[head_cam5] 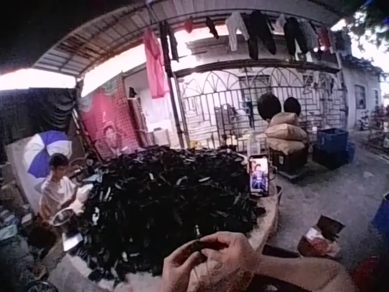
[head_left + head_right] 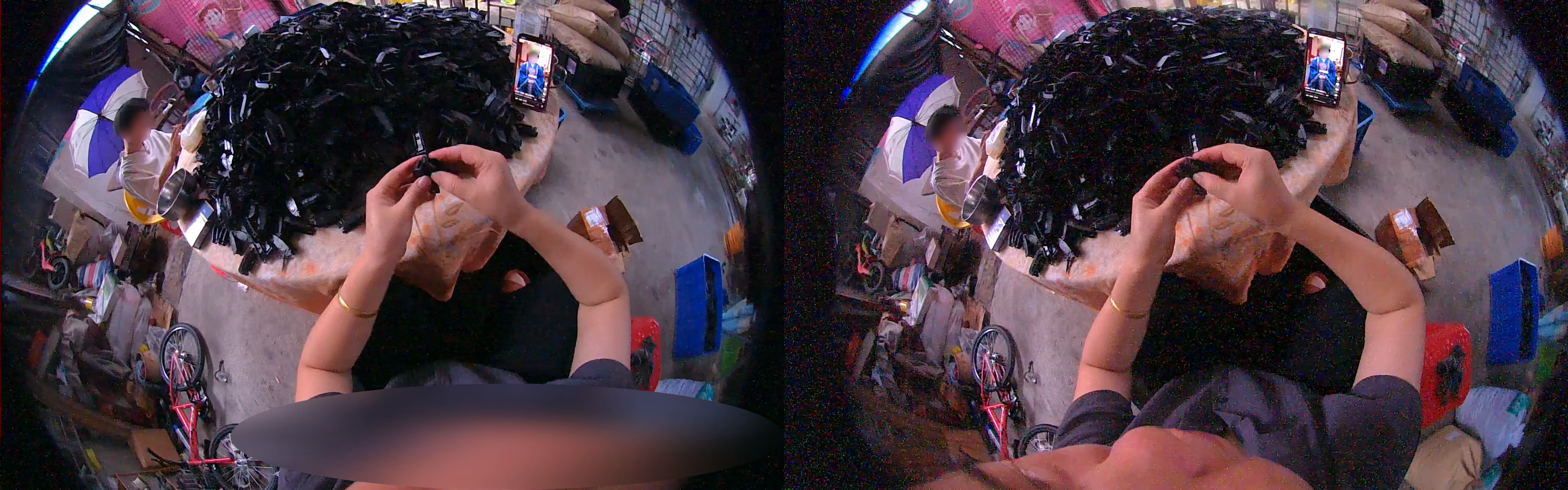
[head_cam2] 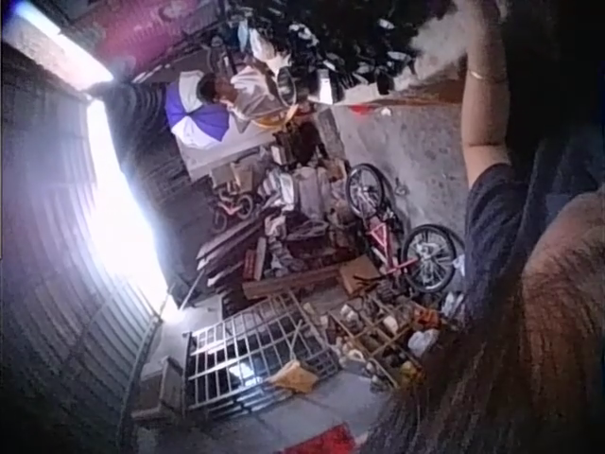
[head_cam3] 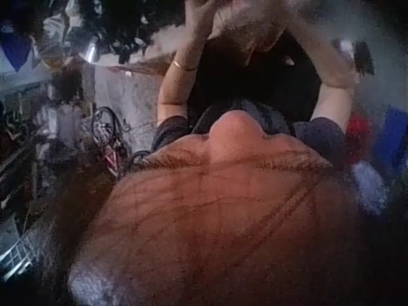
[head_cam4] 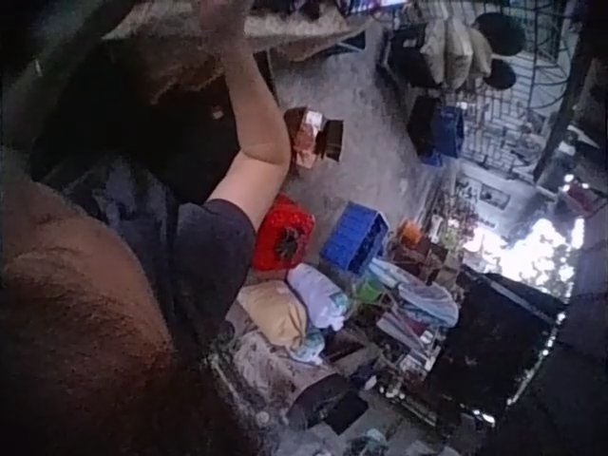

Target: The person sorts and inspects small black plastic components by hand, working through a large pile on a table.

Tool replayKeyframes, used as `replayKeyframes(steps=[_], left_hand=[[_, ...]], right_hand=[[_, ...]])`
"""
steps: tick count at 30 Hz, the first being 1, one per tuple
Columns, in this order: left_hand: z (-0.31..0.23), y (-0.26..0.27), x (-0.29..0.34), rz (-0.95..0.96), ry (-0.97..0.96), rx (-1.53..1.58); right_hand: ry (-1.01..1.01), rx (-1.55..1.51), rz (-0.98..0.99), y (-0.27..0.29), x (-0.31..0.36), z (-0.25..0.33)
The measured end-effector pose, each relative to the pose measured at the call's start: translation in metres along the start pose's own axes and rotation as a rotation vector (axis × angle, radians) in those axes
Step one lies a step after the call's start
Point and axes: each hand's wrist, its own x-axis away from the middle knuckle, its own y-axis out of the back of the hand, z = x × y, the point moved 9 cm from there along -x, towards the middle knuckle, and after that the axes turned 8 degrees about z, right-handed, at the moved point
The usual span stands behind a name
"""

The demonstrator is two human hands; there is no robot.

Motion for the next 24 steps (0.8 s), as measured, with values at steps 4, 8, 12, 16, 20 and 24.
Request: replayKeyframes(steps=[4,8,12,16,20,24], left_hand=[[-0.005,0.003,0.003,-0.046,-0.034,-0.091],[-0.006,0.007,0.005,-0.062,-0.049,-0.107],[-0.005,0.005,0.007,-0.065,-0.023,-0.081],[-0.008,-0.001,0.010,-0.073,-0.044,-0.081],[-0.022,0.000,0.010,-0.040,-0.109,-0.171],[-0.025,-0.004,0.007,0.099,-0.163,0.023]], right_hand=[[0.055,0.157,0.000,-0.004,0.005,0.010],[0.202,0.255,-0.060,-0.005,0.007,0.025],[0.234,0.266,-0.045,-0.007,0.007,0.025],[0.415,0.466,-0.103,-0.010,0.014,0.034],[0.097,0.327,-0.102,-0.008,0.012,0.014],[-0.041,0.204,0.113,-0.019,0.009,0.013]])
